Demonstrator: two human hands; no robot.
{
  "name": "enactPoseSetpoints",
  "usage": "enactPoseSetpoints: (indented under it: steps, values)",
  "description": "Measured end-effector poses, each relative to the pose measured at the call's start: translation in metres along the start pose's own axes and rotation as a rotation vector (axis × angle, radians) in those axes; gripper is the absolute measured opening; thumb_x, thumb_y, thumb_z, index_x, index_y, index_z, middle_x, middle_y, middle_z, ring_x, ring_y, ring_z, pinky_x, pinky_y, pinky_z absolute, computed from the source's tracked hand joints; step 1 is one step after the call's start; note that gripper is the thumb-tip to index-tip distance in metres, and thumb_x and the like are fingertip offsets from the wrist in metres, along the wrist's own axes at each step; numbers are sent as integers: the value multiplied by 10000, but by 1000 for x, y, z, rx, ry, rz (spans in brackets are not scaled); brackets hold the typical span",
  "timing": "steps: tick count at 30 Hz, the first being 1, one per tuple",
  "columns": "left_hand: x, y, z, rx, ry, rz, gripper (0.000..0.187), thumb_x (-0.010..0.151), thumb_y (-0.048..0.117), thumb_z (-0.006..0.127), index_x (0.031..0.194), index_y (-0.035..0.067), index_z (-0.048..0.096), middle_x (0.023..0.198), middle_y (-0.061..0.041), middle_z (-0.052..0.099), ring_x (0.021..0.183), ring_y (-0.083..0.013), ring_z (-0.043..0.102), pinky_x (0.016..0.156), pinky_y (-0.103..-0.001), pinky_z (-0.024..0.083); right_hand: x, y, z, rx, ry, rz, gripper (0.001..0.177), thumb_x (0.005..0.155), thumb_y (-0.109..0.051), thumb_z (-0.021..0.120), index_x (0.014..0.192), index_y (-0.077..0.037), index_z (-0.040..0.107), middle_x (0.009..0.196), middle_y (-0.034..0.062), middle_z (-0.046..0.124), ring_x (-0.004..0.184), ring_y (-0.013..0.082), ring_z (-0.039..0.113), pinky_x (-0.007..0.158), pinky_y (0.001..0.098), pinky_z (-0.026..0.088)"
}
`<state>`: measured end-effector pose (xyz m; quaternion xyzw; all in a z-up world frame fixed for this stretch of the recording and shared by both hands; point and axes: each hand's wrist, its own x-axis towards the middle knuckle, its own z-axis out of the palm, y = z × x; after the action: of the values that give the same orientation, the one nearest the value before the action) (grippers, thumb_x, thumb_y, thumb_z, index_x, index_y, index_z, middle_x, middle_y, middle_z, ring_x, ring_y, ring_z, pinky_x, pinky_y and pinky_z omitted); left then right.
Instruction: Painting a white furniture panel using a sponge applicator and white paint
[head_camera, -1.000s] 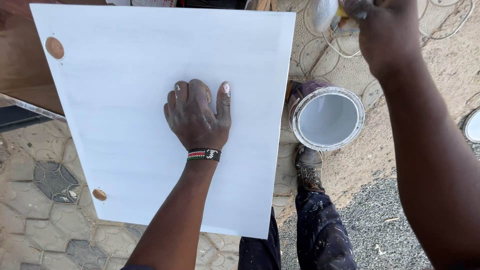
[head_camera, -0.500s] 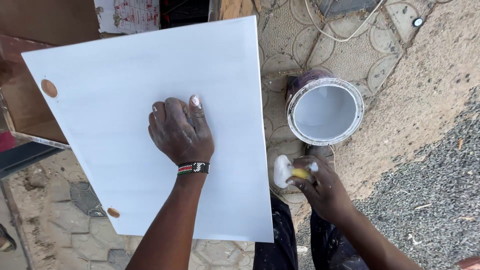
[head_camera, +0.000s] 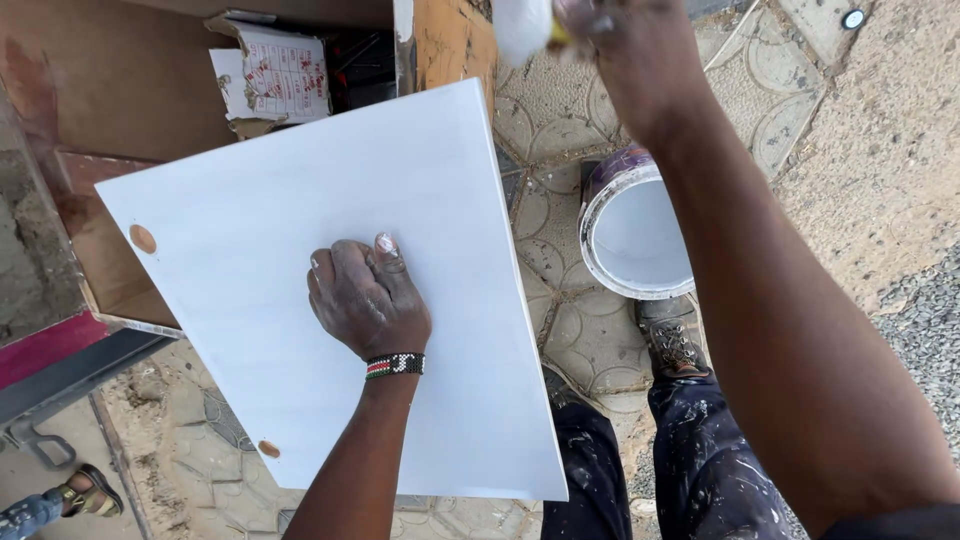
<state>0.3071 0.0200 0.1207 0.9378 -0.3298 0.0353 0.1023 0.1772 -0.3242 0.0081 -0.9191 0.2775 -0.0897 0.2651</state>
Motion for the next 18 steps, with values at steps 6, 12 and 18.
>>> enactPoseSetpoints:
  steps: [6, 12, 18]
  values:
    - [-1, -2, 0, 18, -16, -17, 398, 1259, 392, 649, 990, 99, 621, 1035, -100, 610, 1022, -378, 618, 939, -592, 498, -97, -29, 11, 1945, -157, 649, 518, 1221, -130, 336, 1612, -24, 659, 1544, 189, 750, 1458, 294, 751, 1273, 475, 662]
    - [-1, -5, 5, 35, -16, -21, 511, 1307, 492, 555, 985, 99, 603, 1022, -92, 597, 1008, -359, 617, 923, -582, 501, -104, -33, 49, 1898, -199, 709, 388, 1287, -101, 405, 1594, -51, 638, 1471, 80, 720, 1310, 215, 722, 1147, 443, 636]
    - [-2, -8, 5, 58, -21, -18, 539, 1313, 529, 524, 989, 106, 602, 1025, -95, 583, 985, -349, 609, 902, -576, 501, -43, -40, 51, 1848, -211, 647, 319, 1314, -113, 414, 1474, -38, 679, 1319, 127, 721, 1088, 204, 724, 995, 438, 692]
